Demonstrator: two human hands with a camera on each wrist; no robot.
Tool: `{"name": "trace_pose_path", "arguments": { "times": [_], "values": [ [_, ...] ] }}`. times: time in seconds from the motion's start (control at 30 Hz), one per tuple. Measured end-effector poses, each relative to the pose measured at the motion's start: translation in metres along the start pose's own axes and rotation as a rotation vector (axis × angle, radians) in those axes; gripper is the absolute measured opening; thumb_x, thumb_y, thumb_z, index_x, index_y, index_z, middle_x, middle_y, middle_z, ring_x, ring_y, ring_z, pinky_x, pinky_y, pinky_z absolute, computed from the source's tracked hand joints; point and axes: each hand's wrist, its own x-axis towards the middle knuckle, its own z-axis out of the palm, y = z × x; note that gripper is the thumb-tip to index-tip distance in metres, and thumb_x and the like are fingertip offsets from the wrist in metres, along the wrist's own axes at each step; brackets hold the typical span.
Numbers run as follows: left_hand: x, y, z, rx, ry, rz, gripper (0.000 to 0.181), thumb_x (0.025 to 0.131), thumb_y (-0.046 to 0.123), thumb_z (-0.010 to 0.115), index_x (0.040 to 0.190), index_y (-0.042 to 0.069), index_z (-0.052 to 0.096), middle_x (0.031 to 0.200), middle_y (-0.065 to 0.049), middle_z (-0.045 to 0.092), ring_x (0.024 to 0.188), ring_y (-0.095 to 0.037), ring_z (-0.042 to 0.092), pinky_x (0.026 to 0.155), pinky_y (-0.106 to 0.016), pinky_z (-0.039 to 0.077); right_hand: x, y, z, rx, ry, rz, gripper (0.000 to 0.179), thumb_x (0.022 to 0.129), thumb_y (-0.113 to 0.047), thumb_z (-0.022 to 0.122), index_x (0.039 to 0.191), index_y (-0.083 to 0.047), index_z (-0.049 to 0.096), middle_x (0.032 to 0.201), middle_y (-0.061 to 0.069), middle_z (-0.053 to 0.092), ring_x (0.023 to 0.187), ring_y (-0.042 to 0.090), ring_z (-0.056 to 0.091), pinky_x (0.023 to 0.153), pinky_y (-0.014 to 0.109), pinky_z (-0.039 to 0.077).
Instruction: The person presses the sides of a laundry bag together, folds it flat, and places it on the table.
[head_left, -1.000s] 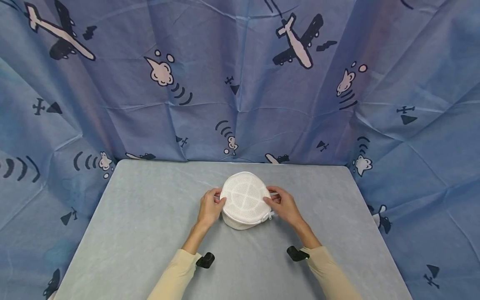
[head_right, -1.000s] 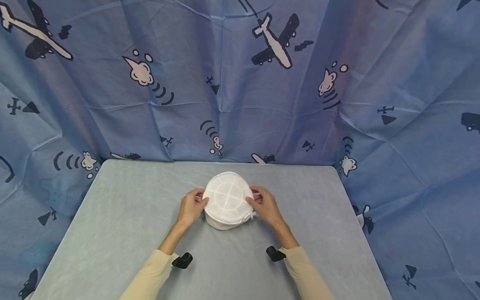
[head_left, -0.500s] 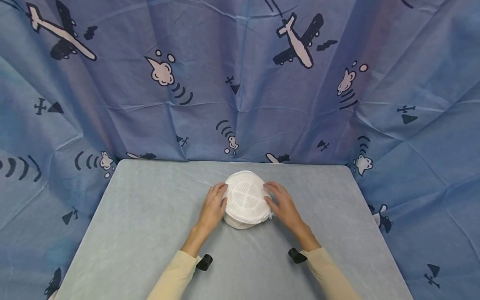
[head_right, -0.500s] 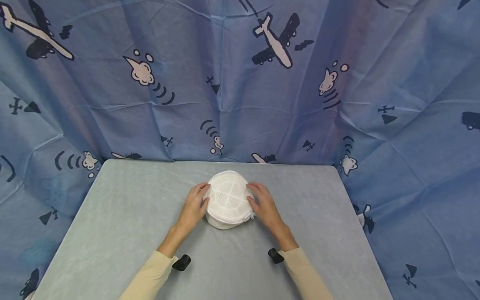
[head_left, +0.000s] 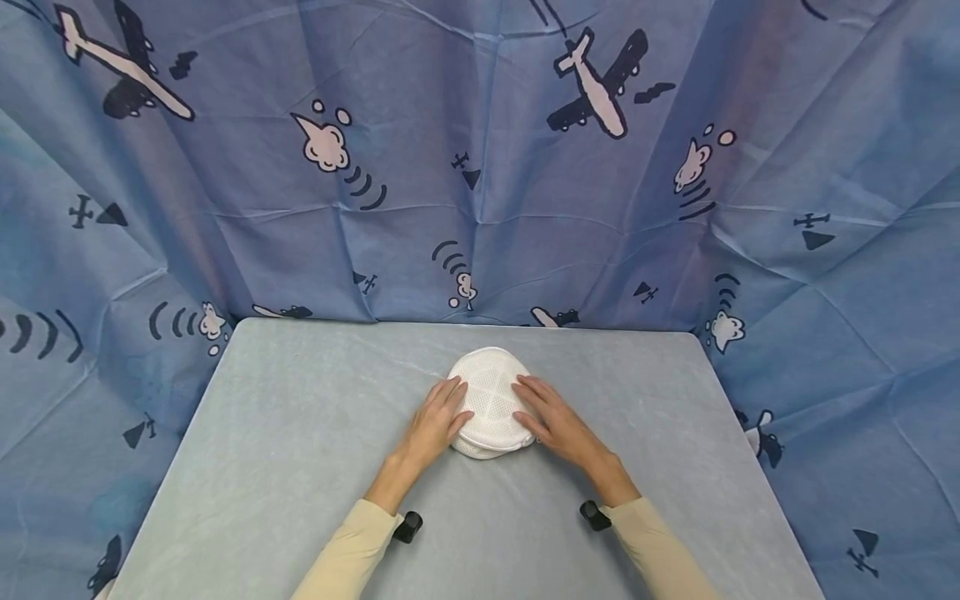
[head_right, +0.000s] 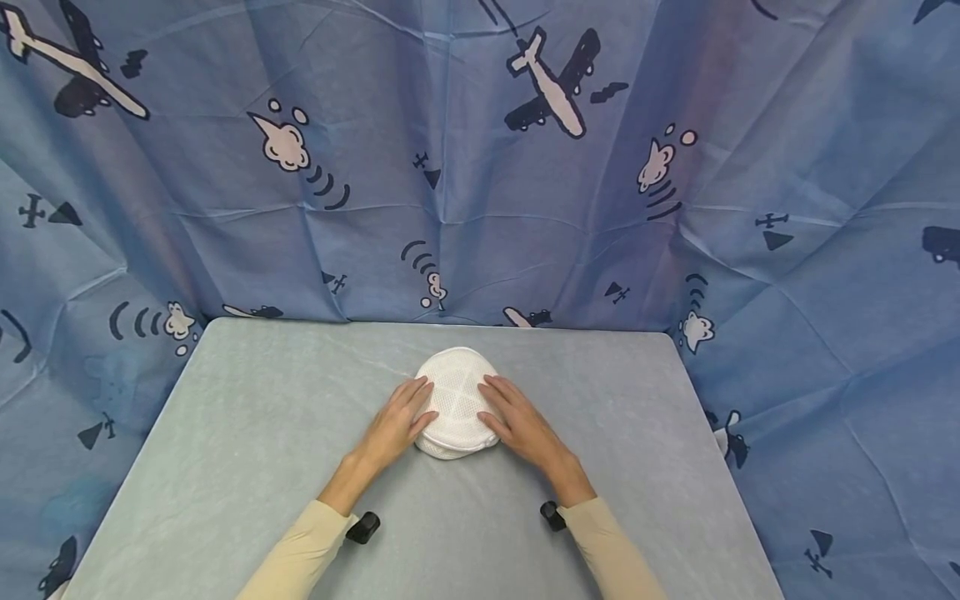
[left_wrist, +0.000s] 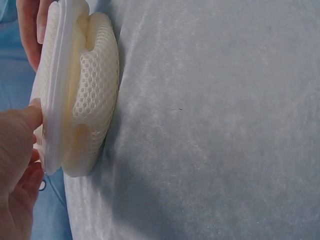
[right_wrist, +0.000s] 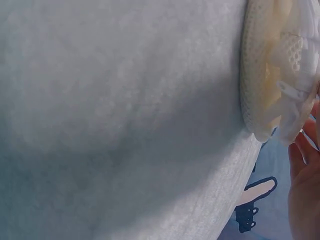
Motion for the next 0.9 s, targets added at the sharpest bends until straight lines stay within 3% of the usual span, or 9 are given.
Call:
{"name": "trace_pose_path", "arguments": {
  "times": [0.57,0.9],
  "values": [
    [-0.006,-0.005,0.012,0.018,-0.025,-0.008,0.047,0.096,0.013,0.071,0.134,-0.013,0.058,0.138,-0.031,0.056,0.129,-0.046,0.052,0.106,-0.052,0.047,-0.005,0.007,0.017,-0.036,0.019,-0.013,0.052,0.101,-0.018,0.068,0.147,0.000,0.053,0.151,0.022,0.048,0.142,0.038,0.043,0.115,0.054,0.037],
    [-0.007,-0.004,0.014,-0.005,-0.057,-0.056,0.048,0.099,0.014,0.067,0.137,-0.013,0.055,0.143,-0.030,0.053,0.133,-0.046,0.049,0.109,-0.052,0.044,-0.006,0.008,0.022,-0.019,0.016,-0.009,0.051,0.102,-0.017,0.065,0.147,0.001,0.052,0.153,0.023,0.046,0.144,0.039,0.039,0.116,0.055,0.034]
  ]
}}
